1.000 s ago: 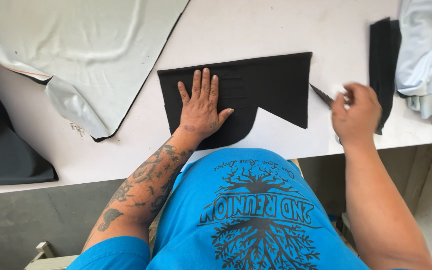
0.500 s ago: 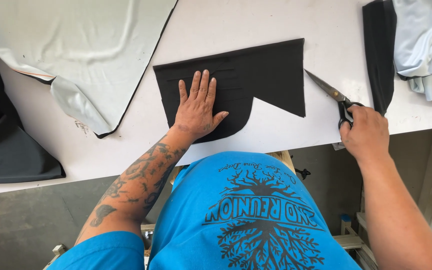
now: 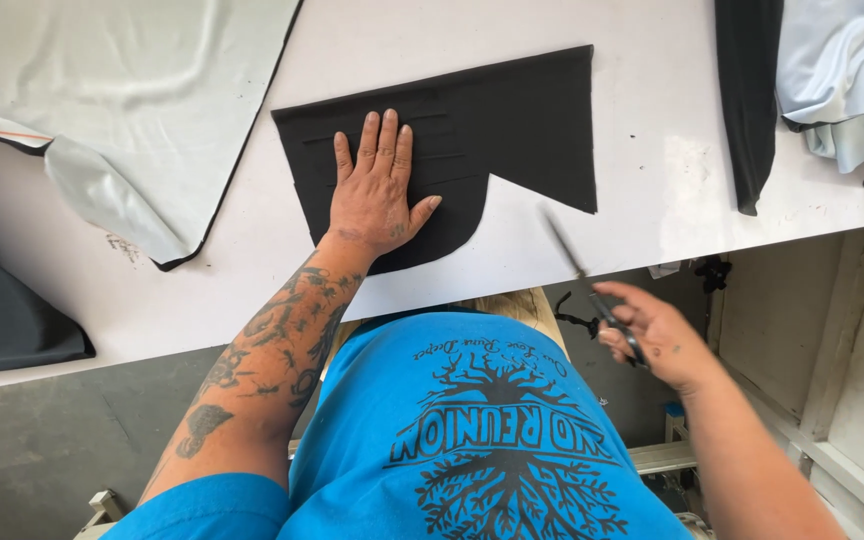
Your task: The person cuts a piece of black fabric using shears on a white table. They fold the fabric, trim the edges, and cut out a specific shape, then place the cut pieces aside.
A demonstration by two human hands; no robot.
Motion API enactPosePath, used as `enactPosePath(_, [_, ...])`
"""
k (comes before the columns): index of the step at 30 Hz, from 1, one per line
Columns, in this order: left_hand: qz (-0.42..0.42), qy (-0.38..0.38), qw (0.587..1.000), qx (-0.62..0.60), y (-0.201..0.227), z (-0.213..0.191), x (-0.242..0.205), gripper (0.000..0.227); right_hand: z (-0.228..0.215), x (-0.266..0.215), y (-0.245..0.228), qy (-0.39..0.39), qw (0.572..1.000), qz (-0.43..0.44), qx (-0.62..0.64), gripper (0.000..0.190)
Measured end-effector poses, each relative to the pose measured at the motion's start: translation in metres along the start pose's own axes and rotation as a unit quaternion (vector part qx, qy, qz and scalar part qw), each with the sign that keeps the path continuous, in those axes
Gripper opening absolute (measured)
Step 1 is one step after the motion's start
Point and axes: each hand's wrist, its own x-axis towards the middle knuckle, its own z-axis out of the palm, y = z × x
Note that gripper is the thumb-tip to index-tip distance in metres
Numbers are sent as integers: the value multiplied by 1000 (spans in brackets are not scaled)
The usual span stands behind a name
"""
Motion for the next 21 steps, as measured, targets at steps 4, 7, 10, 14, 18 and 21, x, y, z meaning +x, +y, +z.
enactPosePath(4, [-35,-52,998,2,5,-5,-2,99,19,22,26,-35,998,-35,23,69])
enactPosePath(7, [-36,-47,998,5,4,-1,0,99,33,47,14,-37,997,-61,29,70])
enactPosePath(10, [27,54,998,-3,-7,16,-1,98,51,53,-32,-34,997,45,-49,63])
enactPosePath(14, [29,64,998,-2,-7,19,-1,99,50,66,-40,-51,997,21,-52,63])
enactPosePath(18, [26,60,998,5,-7,16,1,99,50,75,-51,-47,995,21,-83,62])
enactPosePath(21, [24,60,998,1,-7,17,1,99,51,80,-52,-48,993,14,-104,63])
